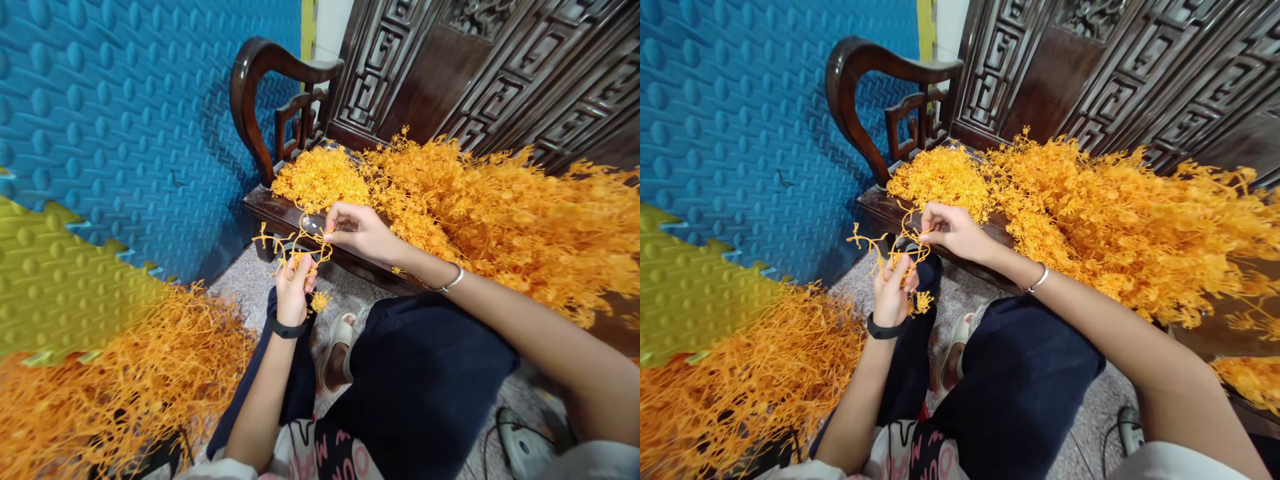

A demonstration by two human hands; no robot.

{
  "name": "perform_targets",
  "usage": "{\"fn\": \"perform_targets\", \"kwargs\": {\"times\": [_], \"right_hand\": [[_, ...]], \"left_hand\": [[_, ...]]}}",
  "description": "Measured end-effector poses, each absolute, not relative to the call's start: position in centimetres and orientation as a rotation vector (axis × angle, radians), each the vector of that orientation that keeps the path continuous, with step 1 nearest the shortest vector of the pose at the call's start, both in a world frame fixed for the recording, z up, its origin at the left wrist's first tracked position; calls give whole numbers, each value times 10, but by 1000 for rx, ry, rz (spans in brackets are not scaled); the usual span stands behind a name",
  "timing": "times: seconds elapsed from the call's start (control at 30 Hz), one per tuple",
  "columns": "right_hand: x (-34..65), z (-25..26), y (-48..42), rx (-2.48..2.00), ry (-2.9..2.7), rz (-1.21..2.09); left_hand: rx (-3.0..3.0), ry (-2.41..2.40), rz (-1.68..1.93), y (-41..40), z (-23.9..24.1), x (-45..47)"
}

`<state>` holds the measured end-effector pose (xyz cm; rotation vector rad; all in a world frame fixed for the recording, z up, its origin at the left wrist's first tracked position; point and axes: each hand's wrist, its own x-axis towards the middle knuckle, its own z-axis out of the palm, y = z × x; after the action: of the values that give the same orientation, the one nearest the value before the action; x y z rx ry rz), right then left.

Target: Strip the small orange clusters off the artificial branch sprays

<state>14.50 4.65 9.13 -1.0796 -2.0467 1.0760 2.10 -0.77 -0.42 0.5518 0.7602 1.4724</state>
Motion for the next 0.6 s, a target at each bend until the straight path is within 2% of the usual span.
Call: {"fn": "perform_targets", "kwargs": {"times": [0.23,0.6], "right_hand": [[135,86,46,-1149,-1889,1165],[126,102,42,-1031,-2360,1142]], "left_hand": [[560,780,1453,-7,-6,19],[640,835,1436,-8,-9,15]]}}
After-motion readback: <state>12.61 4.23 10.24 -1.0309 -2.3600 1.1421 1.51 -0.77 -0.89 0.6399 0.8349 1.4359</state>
